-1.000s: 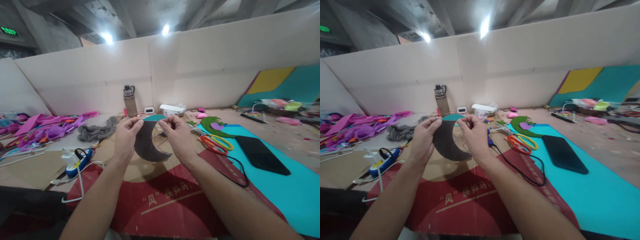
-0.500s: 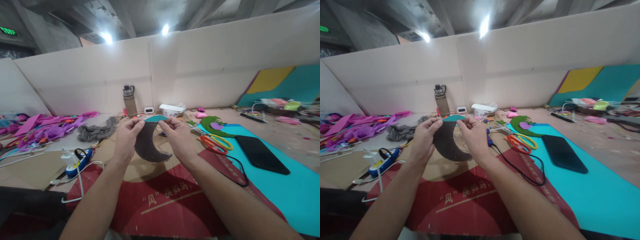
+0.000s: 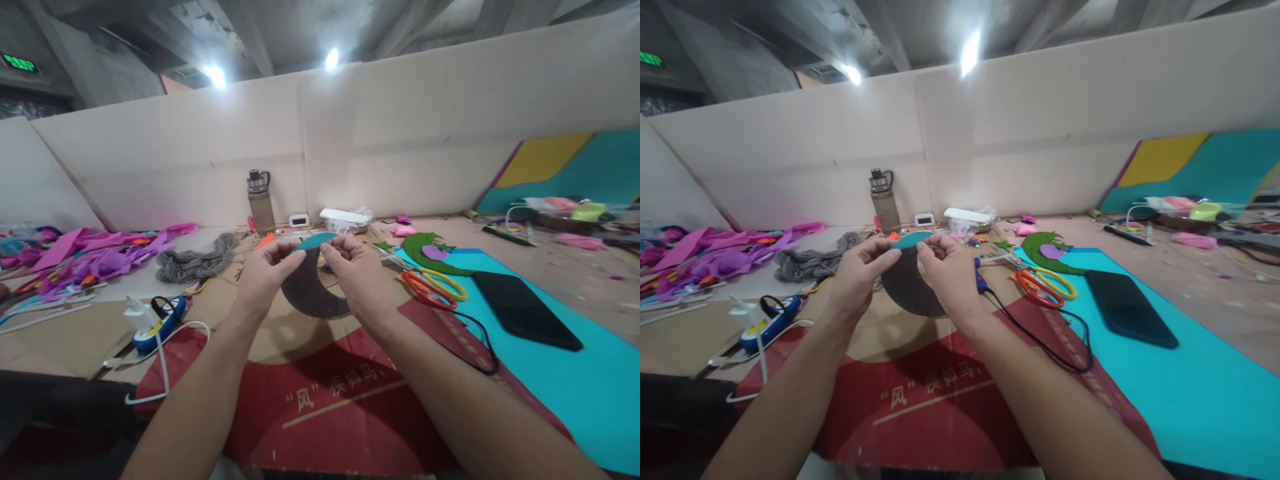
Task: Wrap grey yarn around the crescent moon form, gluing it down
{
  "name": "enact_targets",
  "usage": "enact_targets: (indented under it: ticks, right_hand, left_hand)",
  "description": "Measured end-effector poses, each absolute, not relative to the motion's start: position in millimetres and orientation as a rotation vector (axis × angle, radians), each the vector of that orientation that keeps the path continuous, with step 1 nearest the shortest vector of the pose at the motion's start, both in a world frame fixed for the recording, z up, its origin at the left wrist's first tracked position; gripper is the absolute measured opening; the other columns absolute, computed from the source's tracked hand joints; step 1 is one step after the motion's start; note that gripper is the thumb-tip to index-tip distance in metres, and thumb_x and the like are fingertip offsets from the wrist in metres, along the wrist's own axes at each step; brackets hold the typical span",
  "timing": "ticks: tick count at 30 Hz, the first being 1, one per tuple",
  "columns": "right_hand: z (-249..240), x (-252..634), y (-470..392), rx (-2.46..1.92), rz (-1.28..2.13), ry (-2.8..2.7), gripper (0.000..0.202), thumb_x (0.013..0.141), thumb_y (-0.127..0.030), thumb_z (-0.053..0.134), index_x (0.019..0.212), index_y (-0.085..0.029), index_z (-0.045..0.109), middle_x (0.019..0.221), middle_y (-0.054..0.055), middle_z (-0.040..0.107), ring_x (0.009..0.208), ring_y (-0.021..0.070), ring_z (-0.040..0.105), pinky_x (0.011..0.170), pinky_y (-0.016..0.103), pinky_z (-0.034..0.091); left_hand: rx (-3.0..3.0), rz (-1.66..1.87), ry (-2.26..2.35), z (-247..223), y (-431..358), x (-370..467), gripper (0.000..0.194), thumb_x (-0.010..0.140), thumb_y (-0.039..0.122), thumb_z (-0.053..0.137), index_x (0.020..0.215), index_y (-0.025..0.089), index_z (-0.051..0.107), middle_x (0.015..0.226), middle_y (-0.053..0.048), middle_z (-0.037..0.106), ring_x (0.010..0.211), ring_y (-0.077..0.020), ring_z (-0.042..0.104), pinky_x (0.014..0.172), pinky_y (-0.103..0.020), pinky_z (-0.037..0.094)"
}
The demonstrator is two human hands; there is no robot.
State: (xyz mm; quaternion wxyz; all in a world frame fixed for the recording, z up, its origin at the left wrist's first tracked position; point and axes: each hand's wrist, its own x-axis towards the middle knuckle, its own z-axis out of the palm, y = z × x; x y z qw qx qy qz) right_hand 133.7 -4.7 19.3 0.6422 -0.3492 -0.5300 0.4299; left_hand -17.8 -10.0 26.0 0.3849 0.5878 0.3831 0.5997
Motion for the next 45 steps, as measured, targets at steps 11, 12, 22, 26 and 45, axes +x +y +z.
enact_targets:
  ticks: [11, 12, 22, 26, 45]
  right_hand:
    - [16, 130, -9, -0.754, 1.030, -1.248, 0.021, 0.075, -0.038, 0.068, 0.073, -0.019, 0.060, 0.063, -0.003, 0.056, 0.058, 0.0108, 0.048, 0.055, 0.025, 0.035]
    - [16, 130, -9, -0.749, 1.039, -1.243, 0.020, 0.074, -0.038, 0.068, 0.073, -0.019, 0.060, 0.064, -0.003, 0.057, 0.059, 0.0109, 0.048, 0.056, 0.025, 0.036]
    - [13, 130, -8, -0.734, 1.071, -1.170, 0.019, 0.074, -0.035, 0.069, 0.073, -0.019, 0.060, 0.060, -0.004, 0.056, 0.056, 0.0094, 0.046, 0.053, 0.024, 0.035]
    - [12, 129, -9, -0.697, 1.081, -1.149, 0.020, 0.073, -0.035, 0.070, 0.073, -0.019, 0.058, 0.064, -0.004, 0.057, 0.058, 0.0090, 0.048, 0.057, 0.024, 0.037]
    - [12, 131, -4, -0.724, 1.103, -0.994, 0.025, 0.068, -0.037, 0.071, 0.068, -0.019, 0.054, 0.055, -0.009, 0.044, 0.050, 0.0066, 0.032, 0.048, 0.024, 0.024]
  left_hand:
    - [1.287, 1.526, 0.943, 26, -12, -13, 0.019, 0.068, 0.030, 0.079, 0.063, 0.017, 0.066, 0.058, 0.003, 0.058, 0.053, -0.0092, 0.047, 0.055, -0.023, 0.035]
    - [1.280, 1.516, 0.933, 27, -12, -13, 0.018, 0.067, 0.031, 0.079, 0.064, 0.017, 0.067, 0.059, 0.003, 0.059, 0.054, -0.0094, 0.047, 0.055, -0.023, 0.036]
    - [1.230, 1.467, 0.913, 24, -15, -4, 0.017, 0.068, 0.032, 0.081, 0.072, 0.017, 0.073, 0.069, 0.001, 0.067, 0.062, -0.0101, 0.056, 0.062, -0.022, 0.041]
    - [1.183, 1.477, 0.892, 22, -15, -1, 0.017, 0.067, 0.031, 0.081, 0.070, 0.017, 0.073, 0.067, 0.001, 0.067, 0.061, -0.0101, 0.056, 0.062, -0.022, 0.043]
    - [1.082, 1.489, 0.816, 15, -10, 4, 0.018, 0.068, 0.031, 0.082, 0.075, 0.016, 0.076, 0.071, -0.002, 0.072, 0.068, -0.0117, 0.063, 0.071, -0.023, 0.048]
